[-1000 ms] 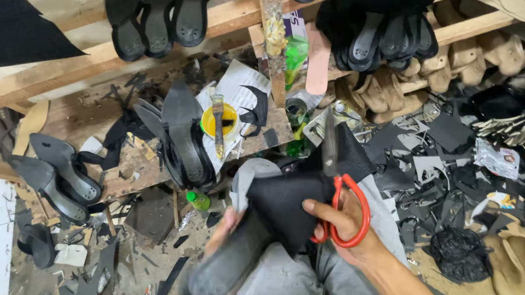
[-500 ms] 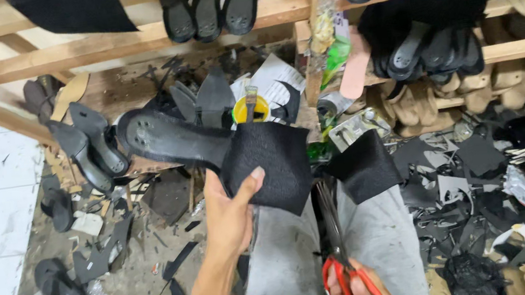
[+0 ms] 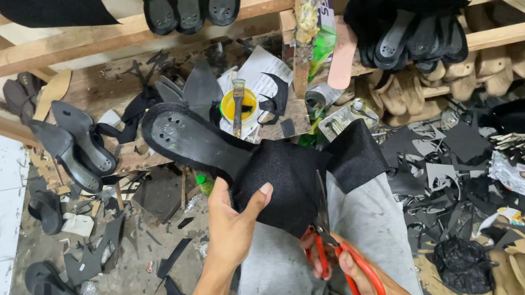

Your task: The person cuts black foam insoles to fit shoe soles using red-handled scissors. They repeatedly place the foam on the sole, trim the edges, and check the fit, handling multiple soles and foam pieces.

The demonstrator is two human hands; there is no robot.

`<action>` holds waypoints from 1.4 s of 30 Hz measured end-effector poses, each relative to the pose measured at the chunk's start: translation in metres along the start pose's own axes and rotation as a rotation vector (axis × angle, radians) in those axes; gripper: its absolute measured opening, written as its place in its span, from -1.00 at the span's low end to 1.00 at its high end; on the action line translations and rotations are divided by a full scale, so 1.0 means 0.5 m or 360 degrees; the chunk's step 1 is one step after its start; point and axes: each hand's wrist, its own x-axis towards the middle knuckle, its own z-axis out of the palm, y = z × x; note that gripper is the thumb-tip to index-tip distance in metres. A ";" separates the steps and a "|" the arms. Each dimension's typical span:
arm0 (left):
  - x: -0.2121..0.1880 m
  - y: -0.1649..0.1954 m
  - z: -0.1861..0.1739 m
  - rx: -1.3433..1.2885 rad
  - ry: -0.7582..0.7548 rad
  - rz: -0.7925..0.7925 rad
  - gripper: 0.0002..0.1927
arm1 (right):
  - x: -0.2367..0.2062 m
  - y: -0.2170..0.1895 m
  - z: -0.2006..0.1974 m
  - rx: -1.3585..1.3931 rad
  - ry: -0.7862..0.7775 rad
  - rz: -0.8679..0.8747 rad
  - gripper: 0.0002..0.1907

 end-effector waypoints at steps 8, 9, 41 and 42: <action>0.012 -0.005 -0.020 -0.0282 0.0015 -0.0168 -0.48 | -0.010 0.034 -0.009 -0.0012 0.0069 0.0199 -0.12; 0.014 -0.006 -0.021 -0.0267 -0.0003 -0.0137 -0.47 | -0.012 0.027 -0.010 -0.0055 0.0058 0.0200 -0.14; -0.009 0.008 -0.025 -0.0129 -0.0425 -0.0445 -0.42 | 0.031 0.014 -0.025 -0.0129 0.0204 0.0306 -0.18; -0.008 0.005 -0.028 -0.0209 -0.0402 -0.0467 -0.41 | 0.033 0.032 -0.032 -0.0028 0.0209 0.0401 -0.20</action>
